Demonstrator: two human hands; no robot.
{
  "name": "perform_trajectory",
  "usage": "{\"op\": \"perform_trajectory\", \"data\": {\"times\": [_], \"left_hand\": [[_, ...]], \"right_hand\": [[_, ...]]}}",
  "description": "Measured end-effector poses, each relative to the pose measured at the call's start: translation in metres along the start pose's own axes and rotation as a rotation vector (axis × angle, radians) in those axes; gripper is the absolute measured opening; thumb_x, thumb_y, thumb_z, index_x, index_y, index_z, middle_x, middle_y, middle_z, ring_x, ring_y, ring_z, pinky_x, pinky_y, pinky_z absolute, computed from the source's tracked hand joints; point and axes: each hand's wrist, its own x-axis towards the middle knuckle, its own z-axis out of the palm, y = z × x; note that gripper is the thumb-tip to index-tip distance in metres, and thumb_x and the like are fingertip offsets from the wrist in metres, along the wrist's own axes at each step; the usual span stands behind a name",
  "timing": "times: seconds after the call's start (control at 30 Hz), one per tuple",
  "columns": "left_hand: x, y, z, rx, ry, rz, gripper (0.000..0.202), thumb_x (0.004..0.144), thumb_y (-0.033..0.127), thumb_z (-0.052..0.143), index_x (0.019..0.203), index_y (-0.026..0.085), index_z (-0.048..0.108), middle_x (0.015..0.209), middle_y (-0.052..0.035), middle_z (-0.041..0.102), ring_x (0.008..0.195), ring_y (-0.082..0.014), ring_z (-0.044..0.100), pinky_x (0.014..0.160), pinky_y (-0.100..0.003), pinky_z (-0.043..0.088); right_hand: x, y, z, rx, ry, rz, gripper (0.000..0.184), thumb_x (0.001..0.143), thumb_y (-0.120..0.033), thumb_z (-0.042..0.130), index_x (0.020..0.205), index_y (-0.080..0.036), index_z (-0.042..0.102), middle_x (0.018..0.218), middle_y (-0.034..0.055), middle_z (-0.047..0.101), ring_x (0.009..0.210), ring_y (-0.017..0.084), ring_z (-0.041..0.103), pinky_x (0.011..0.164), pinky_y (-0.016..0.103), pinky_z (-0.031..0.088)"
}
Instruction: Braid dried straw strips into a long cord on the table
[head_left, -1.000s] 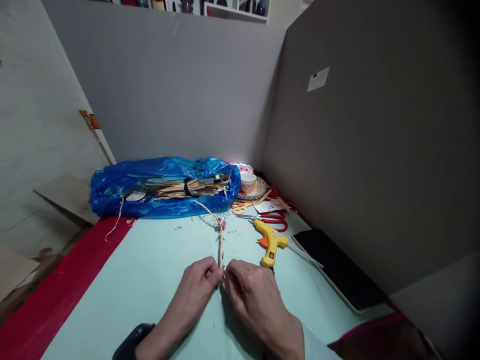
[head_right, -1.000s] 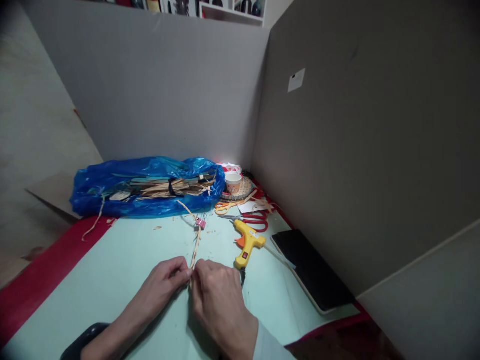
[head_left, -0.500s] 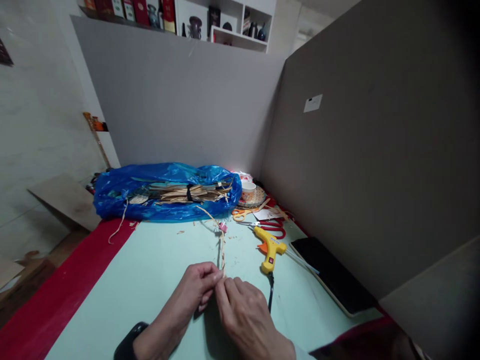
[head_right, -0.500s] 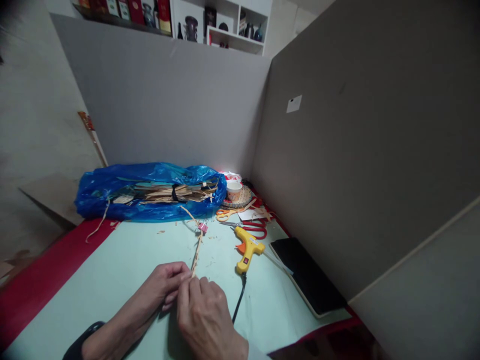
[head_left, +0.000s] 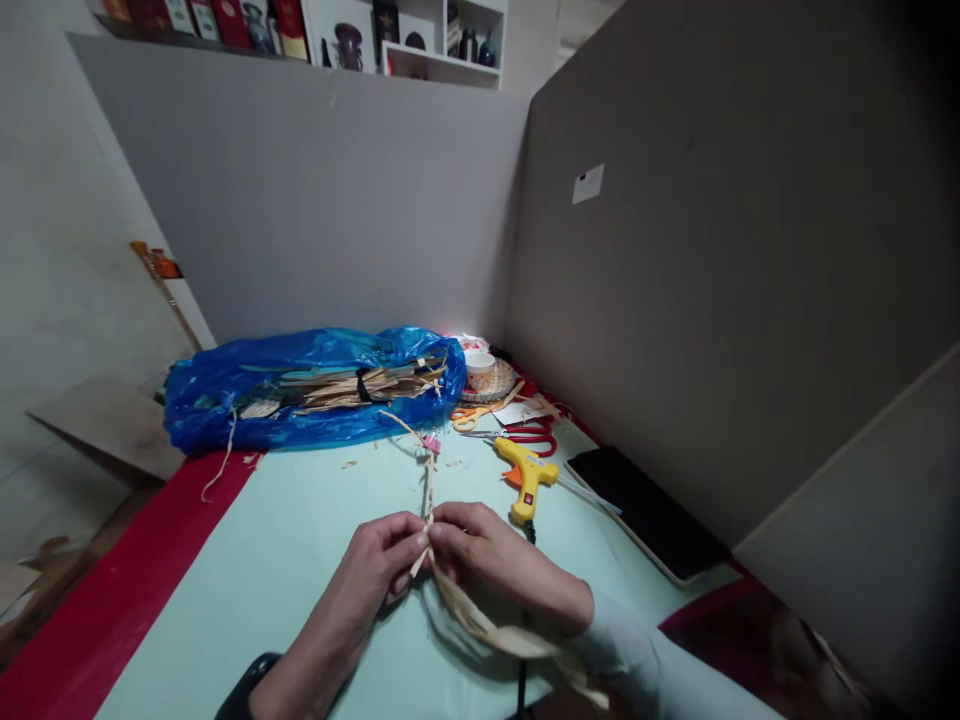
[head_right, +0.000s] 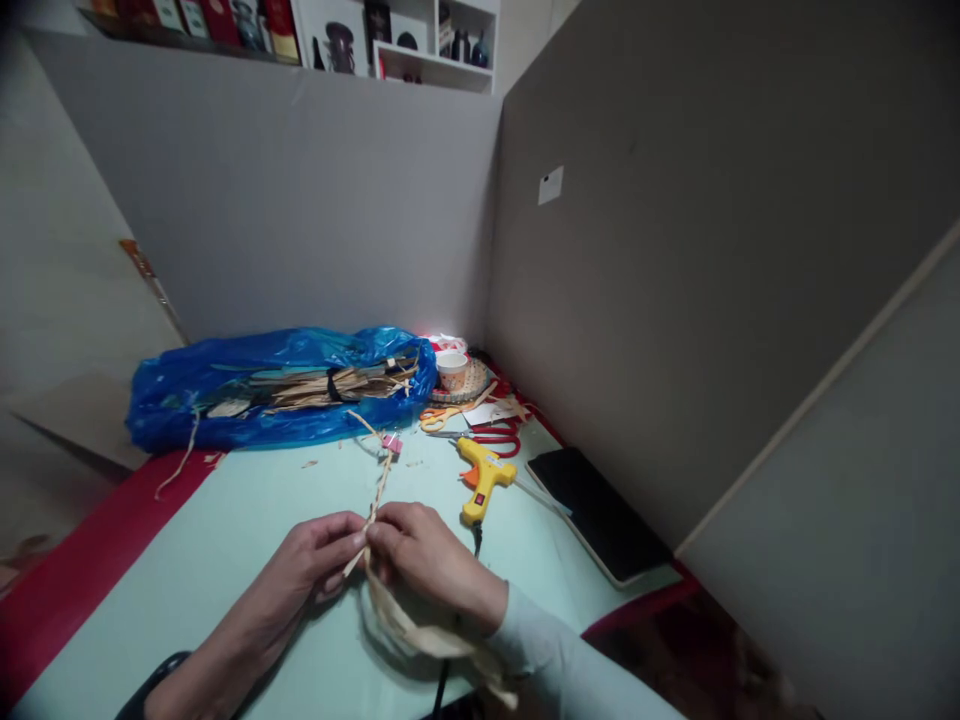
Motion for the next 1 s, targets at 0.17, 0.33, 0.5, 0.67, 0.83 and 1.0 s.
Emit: {"op": "perform_trajectory", "data": {"times": [0.17, 0.33, 0.5, 0.67, 0.83, 1.0], "left_hand": [[0.001, -0.003, -0.001, 0.216, 0.013, 0.026, 0.027, 0.075, 0.041, 0.060, 0.071, 0.015, 0.058, 0.051, 0.0081, 0.038, 0.046, -0.0071, 0.027, 0.044, -0.022, 0.018], [-0.004, 0.006, 0.002, 0.532, 0.068, 0.078, 0.029, 0.081, 0.038, 0.053, 0.062, 0.016, 0.058, 0.054, 0.0043, 0.045, 0.053, -0.0118, 0.039, 0.051, -0.024, 0.028], [-0.015, 0.006, 0.008, 0.842, 0.201, 0.263, 0.030, 0.089, 0.033, 0.048, 0.067, 0.019, 0.061, 0.065, -0.0001, 0.062, 0.063, -0.0163, 0.057, 0.062, -0.026, 0.040], [-0.020, -0.017, 0.011, 1.133, 0.279, 0.856, 0.021, 0.091, 0.014, 0.047, 0.076, 0.017, 0.062, 0.064, -0.0007, 0.058, 0.057, -0.0132, 0.057, 0.057, -0.023, 0.044], [-0.018, -0.031, 0.011, 1.532, 0.308, 1.230, 0.024, 0.084, 0.003, 0.051, 0.106, 0.003, 0.062, 0.067, -0.0059, 0.062, 0.056, -0.0158, 0.057, 0.054, -0.027, 0.045], [-0.017, -0.031, 0.019, 1.659, 0.335, 1.350, 0.024, 0.083, 0.001, 0.049, 0.103, -0.003, 0.062, 0.060, -0.0061, 0.061, 0.049, -0.0163, 0.054, 0.047, -0.029, 0.041]], "right_hand": [[0.004, 0.015, 0.010, 0.007, 0.110, 0.016, 0.022, 0.085, -0.025, 0.052, 0.069, -0.013, 0.062, 0.059, -0.0038, 0.045, 0.058, 0.009, 0.037, 0.052, 0.020, 0.028], [-0.003, 0.018, 0.012, 0.007, 0.188, 0.057, 0.025, 0.082, -0.026, 0.053, 0.070, -0.011, 0.068, 0.056, -0.0027, 0.045, 0.057, 0.009, 0.036, 0.051, 0.020, 0.027], [-0.008, 0.010, 0.015, -0.011, 0.268, 0.076, 0.023, 0.080, -0.022, 0.053, 0.073, -0.010, 0.071, 0.058, -0.0004, 0.054, 0.058, 0.010, 0.043, 0.053, 0.019, 0.031], [-0.011, 0.010, 0.020, -0.113, 0.363, -0.027, 0.022, 0.079, -0.015, 0.051, 0.059, -0.012, 0.061, 0.056, -0.0018, 0.051, 0.056, 0.009, 0.041, 0.056, 0.021, 0.029], [-0.010, 0.012, 0.014, 0.057, 0.260, -0.017, 0.032, 0.080, -0.017, 0.049, 0.051, -0.017, 0.033, 0.053, -0.0054, 0.025, 0.055, 0.008, 0.023, 0.049, 0.024, 0.017], [-0.010, 0.015, 0.007, 0.241, 0.139, 0.009, 0.034, 0.081, -0.022, 0.050, 0.051, -0.017, 0.033, 0.054, -0.0053, 0.022, 0.055, 0.008, 0.020, 0.048, 0.024, 0.015]]}}
